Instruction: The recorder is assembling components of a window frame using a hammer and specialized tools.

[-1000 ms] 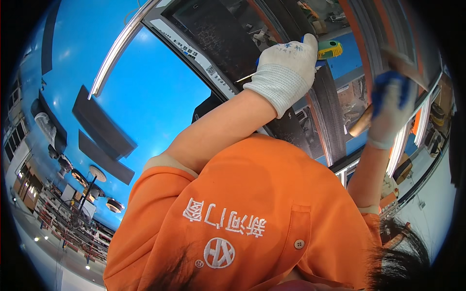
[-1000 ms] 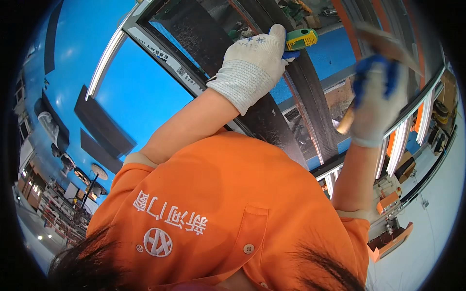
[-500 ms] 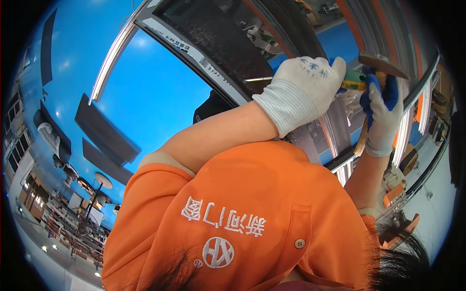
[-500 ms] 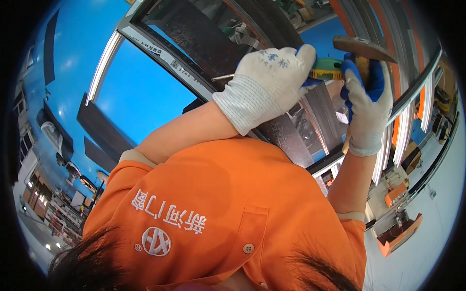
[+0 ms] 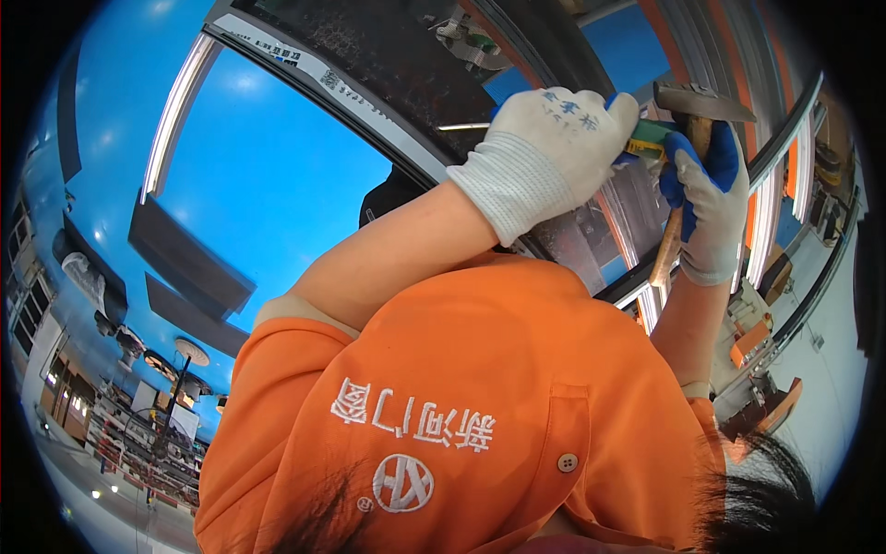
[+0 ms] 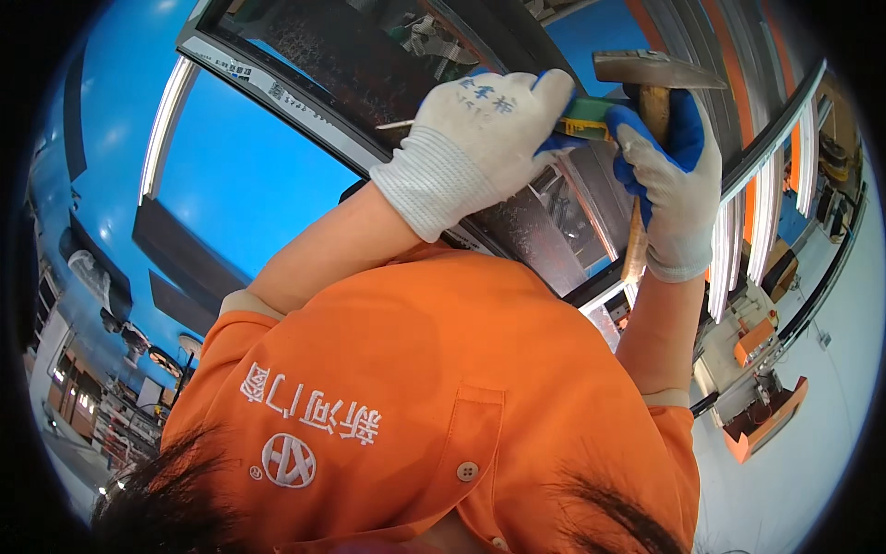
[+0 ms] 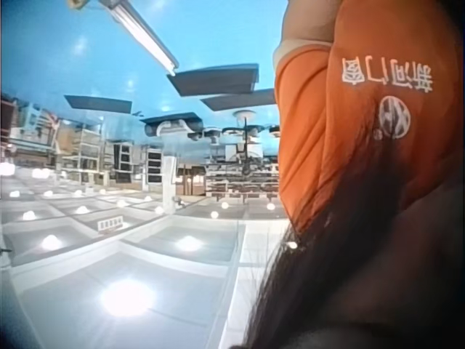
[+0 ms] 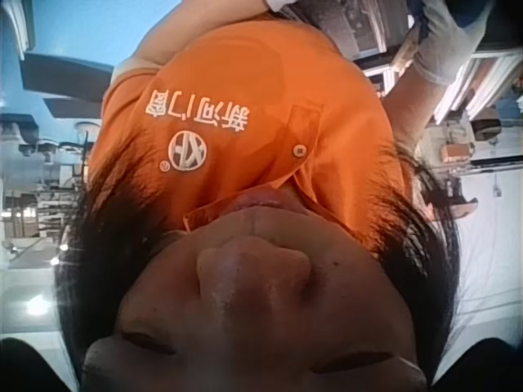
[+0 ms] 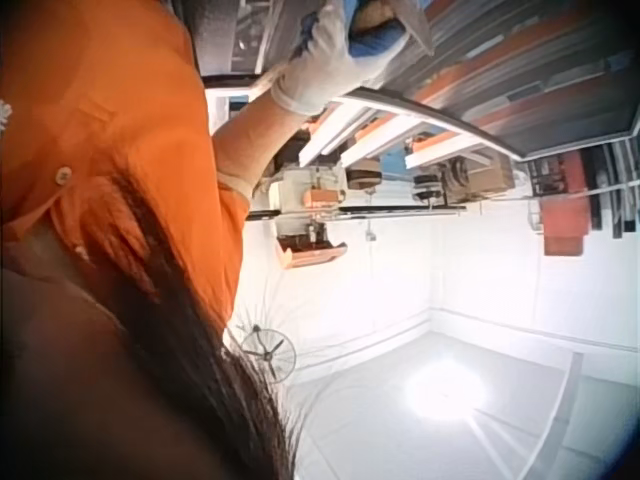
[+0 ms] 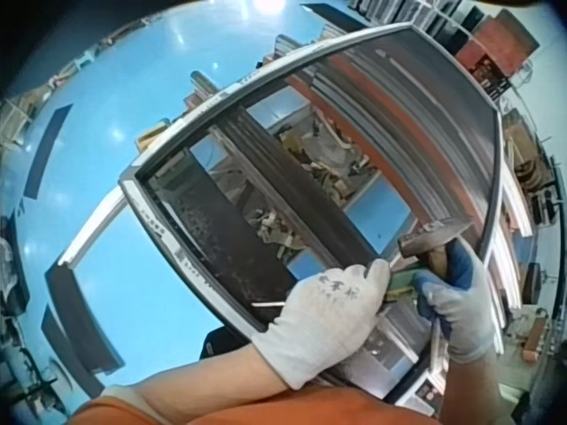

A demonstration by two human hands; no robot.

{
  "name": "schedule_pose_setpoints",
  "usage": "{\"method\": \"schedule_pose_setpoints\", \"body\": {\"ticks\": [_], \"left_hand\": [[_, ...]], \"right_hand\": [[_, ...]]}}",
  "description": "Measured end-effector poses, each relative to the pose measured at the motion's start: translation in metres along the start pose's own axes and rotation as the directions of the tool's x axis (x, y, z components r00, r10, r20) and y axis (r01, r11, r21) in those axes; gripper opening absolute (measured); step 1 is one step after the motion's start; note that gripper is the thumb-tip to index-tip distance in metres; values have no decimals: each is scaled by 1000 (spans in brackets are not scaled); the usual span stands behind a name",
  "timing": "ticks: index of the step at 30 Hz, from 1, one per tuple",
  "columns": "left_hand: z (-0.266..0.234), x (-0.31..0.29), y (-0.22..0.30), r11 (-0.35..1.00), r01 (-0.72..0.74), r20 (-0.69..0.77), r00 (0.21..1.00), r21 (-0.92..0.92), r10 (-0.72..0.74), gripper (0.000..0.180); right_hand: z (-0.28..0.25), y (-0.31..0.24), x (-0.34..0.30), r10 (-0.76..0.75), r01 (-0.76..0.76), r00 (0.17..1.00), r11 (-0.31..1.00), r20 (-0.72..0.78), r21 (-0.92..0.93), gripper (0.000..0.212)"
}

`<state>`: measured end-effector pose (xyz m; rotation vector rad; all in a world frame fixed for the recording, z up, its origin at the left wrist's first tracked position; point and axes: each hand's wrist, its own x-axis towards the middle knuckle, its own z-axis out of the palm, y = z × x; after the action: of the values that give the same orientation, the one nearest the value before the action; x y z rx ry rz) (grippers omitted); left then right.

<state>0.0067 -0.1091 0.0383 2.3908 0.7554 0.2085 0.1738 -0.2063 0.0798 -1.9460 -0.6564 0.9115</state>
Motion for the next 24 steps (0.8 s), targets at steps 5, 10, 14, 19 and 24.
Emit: {"method": "schedule_pose_setpoints", "body": {"ticks": [5,10,14,19,24], "left_hand": [[-2,5,-10,999,42,-64,997,21,-40,36],[-7,3,-19,996,86,-111,990,37,-81,39],[-8,2,-20,996,95,-114,989,5,-93,41],[1,-1,-30,996,-29,-346,938,-88,-4,44],[-5,-5,-32,987,-21,-361,932,-162,-39,44]], "right_hand": [[7,0,21,-74,78,996,995,55,-63,62],[10,-9,32,-95,100,993,992,63,-82,68],[2,0,33,-102,102,995,995,12,-4,67],[28,-38,18,-302,313,949,941,95,-132,60],[22,-44,10,-465,488,873,842,148,-232,49]]}}
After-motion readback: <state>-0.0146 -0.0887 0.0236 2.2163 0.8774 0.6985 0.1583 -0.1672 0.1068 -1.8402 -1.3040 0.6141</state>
